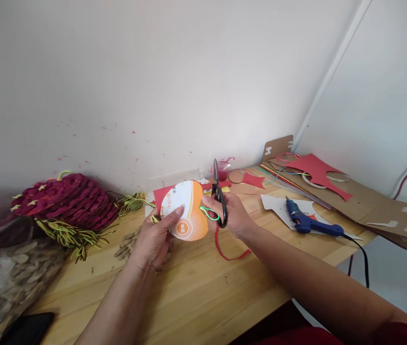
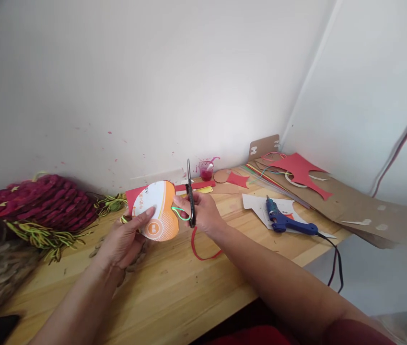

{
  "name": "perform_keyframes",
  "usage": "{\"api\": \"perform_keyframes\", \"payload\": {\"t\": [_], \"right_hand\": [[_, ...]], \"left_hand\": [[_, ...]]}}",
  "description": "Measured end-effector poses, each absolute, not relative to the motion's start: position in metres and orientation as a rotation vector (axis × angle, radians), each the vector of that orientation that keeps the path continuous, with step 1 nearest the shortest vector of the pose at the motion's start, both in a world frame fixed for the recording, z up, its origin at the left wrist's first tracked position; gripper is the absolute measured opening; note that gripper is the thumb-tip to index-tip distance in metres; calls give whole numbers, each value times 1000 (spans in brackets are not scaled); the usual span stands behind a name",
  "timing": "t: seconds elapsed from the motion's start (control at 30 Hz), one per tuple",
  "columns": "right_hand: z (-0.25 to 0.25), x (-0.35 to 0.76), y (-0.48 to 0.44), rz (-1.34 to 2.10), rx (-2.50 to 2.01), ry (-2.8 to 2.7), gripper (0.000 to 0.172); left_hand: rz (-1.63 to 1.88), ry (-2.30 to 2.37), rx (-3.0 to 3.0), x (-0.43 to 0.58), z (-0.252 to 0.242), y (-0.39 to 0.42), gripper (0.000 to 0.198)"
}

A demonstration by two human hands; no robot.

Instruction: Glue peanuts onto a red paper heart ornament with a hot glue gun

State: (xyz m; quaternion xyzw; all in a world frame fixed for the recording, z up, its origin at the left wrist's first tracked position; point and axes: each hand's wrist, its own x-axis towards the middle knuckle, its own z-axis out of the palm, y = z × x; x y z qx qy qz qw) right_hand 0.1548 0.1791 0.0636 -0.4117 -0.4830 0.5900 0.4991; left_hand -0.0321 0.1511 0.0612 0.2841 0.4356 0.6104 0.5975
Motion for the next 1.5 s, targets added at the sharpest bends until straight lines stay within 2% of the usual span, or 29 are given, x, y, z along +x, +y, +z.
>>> {"api": "perform_keyframes", "payload": {"t": [0.2, 0.37, 0.63, 0.87, 1.5], "right_hand": [[48, 161, 173, 1560, -1056, -1357, 61], [49, 159, 165, 1615, -967, -1467, 58], [50, 161, 166, 1541, -943, -1521, 57], [48, 167, 168, 1515, -983, -1566, 48], [52, 165, 166, 1389, -1082, -1564, 57]], "left_hand": [[1493, 1013, 582, -27, 60, 150, 60], [1492, 1007, 574, -22, 58, 147, 67], [1453, 1010, 584, -14, 60, 141, 75], [1452, 1002, 581, -10, 64, 137, 81], [1456, 976, 602, -9, 64, 136, 86]]}}
